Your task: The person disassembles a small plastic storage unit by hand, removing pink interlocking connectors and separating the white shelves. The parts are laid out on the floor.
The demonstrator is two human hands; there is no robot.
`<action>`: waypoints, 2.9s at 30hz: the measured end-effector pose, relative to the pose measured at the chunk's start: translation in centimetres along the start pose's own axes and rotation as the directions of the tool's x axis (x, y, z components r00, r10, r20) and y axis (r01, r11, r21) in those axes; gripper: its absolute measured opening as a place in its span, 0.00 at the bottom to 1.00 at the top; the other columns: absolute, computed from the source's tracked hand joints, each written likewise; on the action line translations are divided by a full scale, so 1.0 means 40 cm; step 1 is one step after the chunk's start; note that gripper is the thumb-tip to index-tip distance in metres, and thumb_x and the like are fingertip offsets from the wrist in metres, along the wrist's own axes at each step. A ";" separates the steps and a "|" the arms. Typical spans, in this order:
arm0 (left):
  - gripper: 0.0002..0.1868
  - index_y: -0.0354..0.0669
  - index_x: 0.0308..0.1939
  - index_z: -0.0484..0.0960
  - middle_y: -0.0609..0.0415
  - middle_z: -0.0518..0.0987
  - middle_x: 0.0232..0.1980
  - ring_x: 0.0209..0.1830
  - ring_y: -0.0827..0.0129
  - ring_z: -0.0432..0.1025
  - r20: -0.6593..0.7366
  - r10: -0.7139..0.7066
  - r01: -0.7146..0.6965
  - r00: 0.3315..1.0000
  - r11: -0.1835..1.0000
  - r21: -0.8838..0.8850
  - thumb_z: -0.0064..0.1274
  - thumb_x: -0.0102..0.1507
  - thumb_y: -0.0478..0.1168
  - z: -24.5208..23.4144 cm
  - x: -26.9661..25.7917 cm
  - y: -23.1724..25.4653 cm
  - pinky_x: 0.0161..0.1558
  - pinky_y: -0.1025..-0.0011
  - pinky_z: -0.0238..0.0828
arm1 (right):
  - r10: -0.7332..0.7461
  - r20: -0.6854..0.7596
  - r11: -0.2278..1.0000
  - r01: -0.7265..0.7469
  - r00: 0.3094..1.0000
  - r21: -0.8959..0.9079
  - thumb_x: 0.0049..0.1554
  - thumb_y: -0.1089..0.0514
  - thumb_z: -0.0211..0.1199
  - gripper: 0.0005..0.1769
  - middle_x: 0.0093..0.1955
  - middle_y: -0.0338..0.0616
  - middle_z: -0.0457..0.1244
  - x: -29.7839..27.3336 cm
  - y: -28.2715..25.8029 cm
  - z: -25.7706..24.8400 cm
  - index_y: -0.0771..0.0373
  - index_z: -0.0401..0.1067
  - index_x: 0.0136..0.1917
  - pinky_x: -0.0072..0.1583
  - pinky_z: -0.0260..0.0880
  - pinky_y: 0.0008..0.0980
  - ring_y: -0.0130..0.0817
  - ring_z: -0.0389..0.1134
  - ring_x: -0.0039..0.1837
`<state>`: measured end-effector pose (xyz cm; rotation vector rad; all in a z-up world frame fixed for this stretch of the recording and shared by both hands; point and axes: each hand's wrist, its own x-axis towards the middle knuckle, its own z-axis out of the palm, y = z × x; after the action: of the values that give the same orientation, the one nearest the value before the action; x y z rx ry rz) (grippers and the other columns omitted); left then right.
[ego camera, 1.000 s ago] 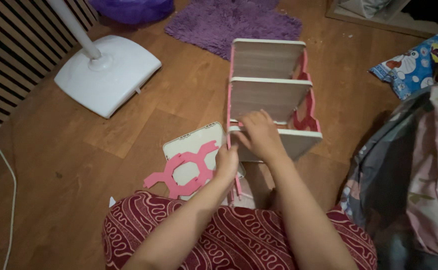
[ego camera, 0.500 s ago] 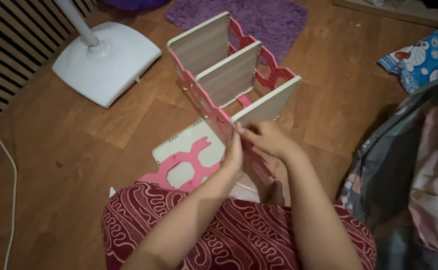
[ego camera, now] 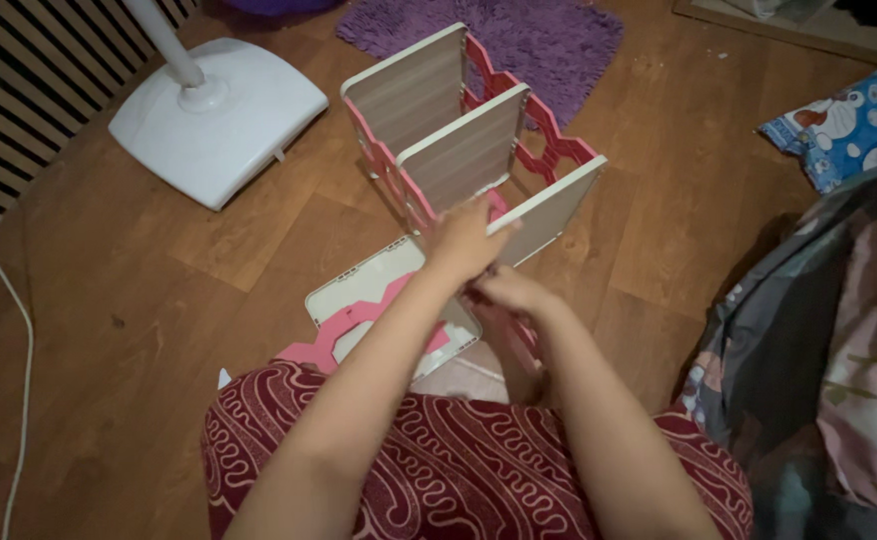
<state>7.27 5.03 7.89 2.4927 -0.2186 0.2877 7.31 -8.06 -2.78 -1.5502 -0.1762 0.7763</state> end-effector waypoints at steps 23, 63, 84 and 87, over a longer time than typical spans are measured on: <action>0.20 0.47 0.40 0.87 0.45 0.83 0.34 0.38 0.50 0.79 0.114 0.142 -0.160 0.983 0.974 0.164 0.53 0.63 0.58 0.077 0.048 -0.073 0.42 0.50 0.73 | -0.030 -0.168 0.981 -0.003 0.985 -0.192 0.60 0.57 0.49 0.16 0.29 0.43 0.62 0.074 0.093 0.002 0.67 0.70 0.36 0.34 0.58 0.38 0.32 0.60 0.31; 0.22 0.43 0.48 0.84 0.44 0.85 0.40 0.42 0.46 0.78 -0.028 0.040 -0.036 0.999 0.988 0.148 0.55 0.62 0.56 0.022 0.064 -0.147 0.49 0.47 0.71 | 0.029 -0.256 0.919 0.075 0.966 0.387 0.68 0.43 0.54 0.17 0.37 0.37 0.62 -0.017 0.068 -0.146 0.58 0.68 0.47 0.44 0.66 0.33 0.32 0.63 0.39; 0.29 0.43 0.57 0.80 0.52 0.81 0.54 0.55 0.67 0.74 0.043 -0.593 0.359 0.804 0.427 -0.830 0.44 0.68 0.62 0.191 -0.071 -0.407 0.57 0.68 0.67 | 0.364 -0.564 0.926 -0.353 0.741 0.133 0.53 0.53 0.68 0.18 0.41 0.49 0.71 0.065 0.438 -0.315 0.71 0.79 0.50 0.35 0.67 0.41 0.39 0.70 0.38; 0.32 0.34 0.57 0.79 0.46 0.78 0.50 0.49 0.60 0.71 0.206 -0.559 0.390 0.803 0.232 -0.891 0.44 0.74 0.63 0.179 -0.070 -0.390 0.50 0.63 0.63 | 0.351 -0.595 0.936 -0.296 0.723 0.192 0.53 0.56 0.68 0.15 0.41 0.49 0.69 0.070 0.449 -0.319 0.68 0.76 0.50 0.35 0.69 0.41 0.39 0.70 0.39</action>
<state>9.16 13.48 -7.20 1.2645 0.4032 0.0448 10.63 -19.90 -21.29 -1.6979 0.6353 0.4829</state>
